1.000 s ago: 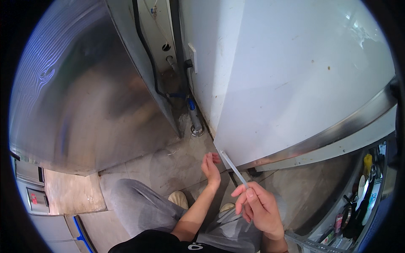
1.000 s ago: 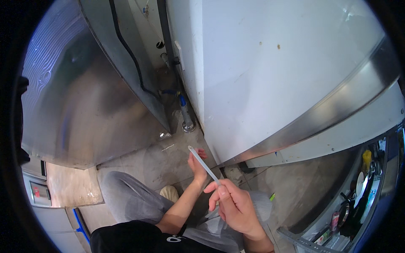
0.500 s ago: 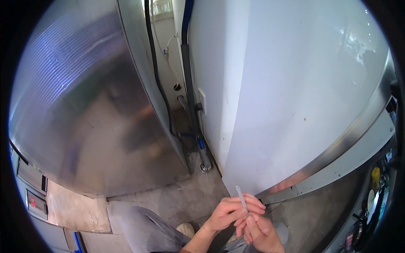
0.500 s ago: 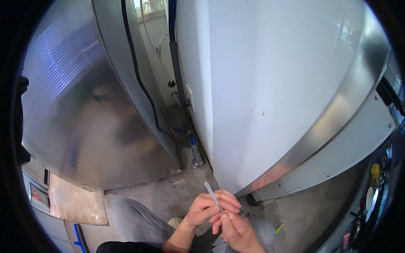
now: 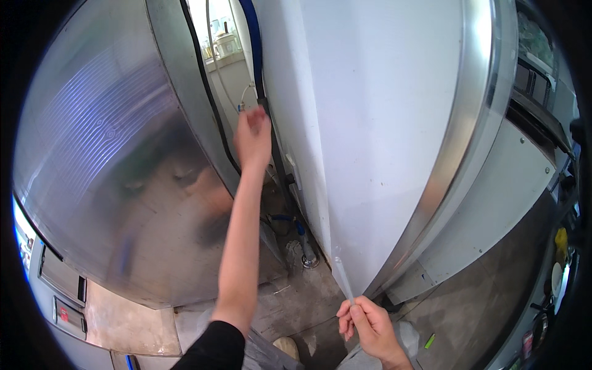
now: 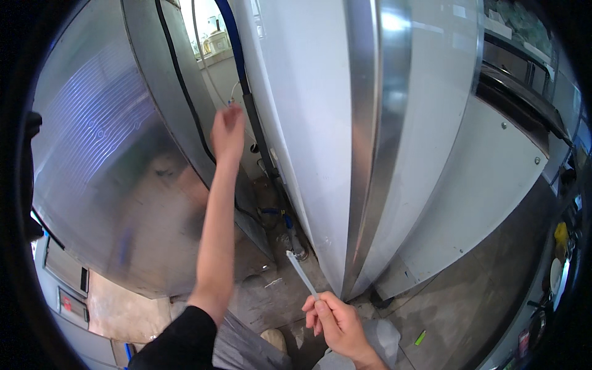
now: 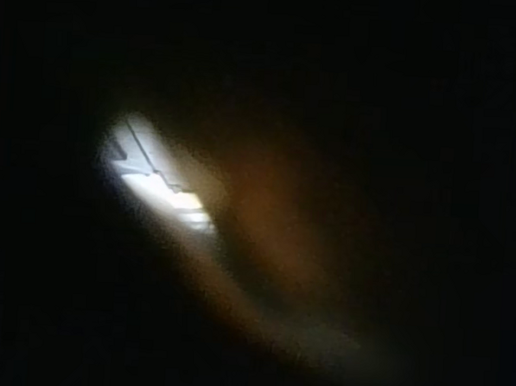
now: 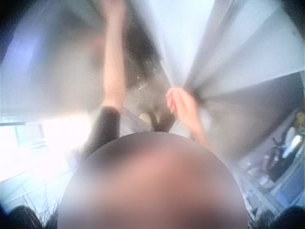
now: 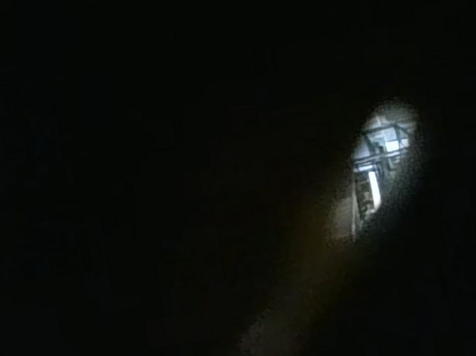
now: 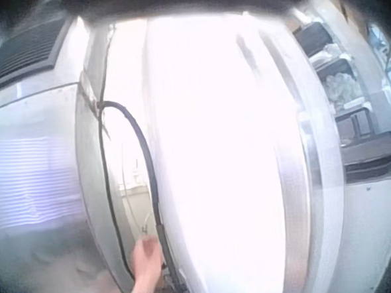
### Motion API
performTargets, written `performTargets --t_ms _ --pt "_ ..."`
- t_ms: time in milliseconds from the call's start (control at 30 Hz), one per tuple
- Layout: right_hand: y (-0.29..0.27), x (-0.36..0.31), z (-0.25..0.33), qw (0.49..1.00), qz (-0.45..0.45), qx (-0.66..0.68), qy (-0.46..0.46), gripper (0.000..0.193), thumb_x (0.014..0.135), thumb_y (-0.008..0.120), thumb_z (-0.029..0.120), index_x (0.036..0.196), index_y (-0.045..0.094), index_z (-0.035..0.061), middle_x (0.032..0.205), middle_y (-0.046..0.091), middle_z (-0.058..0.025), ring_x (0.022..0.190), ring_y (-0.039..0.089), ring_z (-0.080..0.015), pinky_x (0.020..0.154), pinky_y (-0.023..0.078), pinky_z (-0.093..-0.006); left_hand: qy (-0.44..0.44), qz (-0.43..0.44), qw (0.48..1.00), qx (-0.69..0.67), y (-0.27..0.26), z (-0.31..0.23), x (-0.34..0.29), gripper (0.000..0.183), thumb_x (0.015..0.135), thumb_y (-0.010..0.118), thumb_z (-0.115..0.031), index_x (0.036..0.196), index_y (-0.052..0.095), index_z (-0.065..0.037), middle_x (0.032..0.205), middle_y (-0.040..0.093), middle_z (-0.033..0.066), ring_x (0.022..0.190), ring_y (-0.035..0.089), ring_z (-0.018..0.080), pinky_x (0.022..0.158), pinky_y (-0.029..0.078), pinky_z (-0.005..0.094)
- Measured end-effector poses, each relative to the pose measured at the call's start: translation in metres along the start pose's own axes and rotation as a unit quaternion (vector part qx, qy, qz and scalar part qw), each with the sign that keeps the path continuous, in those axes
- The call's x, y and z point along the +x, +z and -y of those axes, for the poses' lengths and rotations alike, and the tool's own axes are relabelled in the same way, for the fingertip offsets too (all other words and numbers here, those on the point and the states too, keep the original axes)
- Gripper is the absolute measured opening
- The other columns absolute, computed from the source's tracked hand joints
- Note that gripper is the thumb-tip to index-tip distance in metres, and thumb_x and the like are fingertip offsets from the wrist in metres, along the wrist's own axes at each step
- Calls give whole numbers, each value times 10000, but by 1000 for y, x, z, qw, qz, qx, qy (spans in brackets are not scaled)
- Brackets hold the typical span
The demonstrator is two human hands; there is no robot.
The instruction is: The person squats behind a refrigerator and uses a screwdriver to adjust a pipe fitting and a valve. They then use a lighter to heat a plastic tube and insert it into a connection point, securing the plumbing.
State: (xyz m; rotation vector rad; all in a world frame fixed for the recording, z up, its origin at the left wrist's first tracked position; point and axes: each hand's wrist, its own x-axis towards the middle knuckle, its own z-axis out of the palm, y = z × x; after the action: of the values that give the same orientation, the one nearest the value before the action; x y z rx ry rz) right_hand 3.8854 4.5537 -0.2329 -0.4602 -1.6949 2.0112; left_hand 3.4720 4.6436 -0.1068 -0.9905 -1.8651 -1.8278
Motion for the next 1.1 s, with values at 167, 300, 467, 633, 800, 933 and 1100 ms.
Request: performTargets --t_ms 167,300,467,633,800,933,1100 --pt "0 3 -4 999 33 12 -4 265 1147 460 208 1121 648 22 790 655 -18 661 556 -52 623 476 -225 -27 -83 993 78 57 13 119 576 813 685 -49 1381 591 -59 1375 631 174 1271 619 347 1112 478 435" --pt "-2 1 0 999 35 16 -4 253 1145 469 203 1128 651 29 790 654 -12 665 553 -48 623 475 -225 -18 -61 994 87 76 19 132 721 796 637 -11 1505 520 -71 1475 564 201 1407 514 379 1212 389 431" --pt "-7 -9 7 999 29 16 6 268 1149 464 207 1116 649 17 783 659 -17 656 551 -50 625 474 -223 -7 -48 998 48 78 20 133 819 804 613 -4 1596 426 -92 1568 513 189 1454 488 365 1227 382 420" --pt "-7 -10 13 1000 -6 -3 18 266 1144 470 202 1080 668 35 773 646 7 648 552 -54 605 456 -224 -22 14 1000 -4 67 19 130 814 838 540 38 1627 382 -85 1608 490 164 1494 460 326 1220 379 389" --pt "-1 -7 18 998 -14 -53 12 274 1143 465 203 1062 675 46 771 638 13 656 557 -59 607 451 -223 -56 20 998 -18 63 12 133 795 859 487 67 1630 385 -98 1602 502 154 1476 480 326 1206 380 377" --pt "2 -9 18 999 -10 -45 24 272 1144 460 205 1070 672 51 772 635 19 658 554 -59 609 450 -225 -33 -2 998 -46 65 9 137 796 861 481 65 1630 394 -122 1601 503 150 1465 489 329 1210 373 379" --pt "-1 -4 14 1000 16 -22 11 260 1149 473 218 1122 656 36 770 656 -2 641 540 -43 607 464 -220 -33 26 998 -45 63 8 136 813 852 482 68 1633 395 -139 1601 503 140 1468 486 317 1200 382 375"
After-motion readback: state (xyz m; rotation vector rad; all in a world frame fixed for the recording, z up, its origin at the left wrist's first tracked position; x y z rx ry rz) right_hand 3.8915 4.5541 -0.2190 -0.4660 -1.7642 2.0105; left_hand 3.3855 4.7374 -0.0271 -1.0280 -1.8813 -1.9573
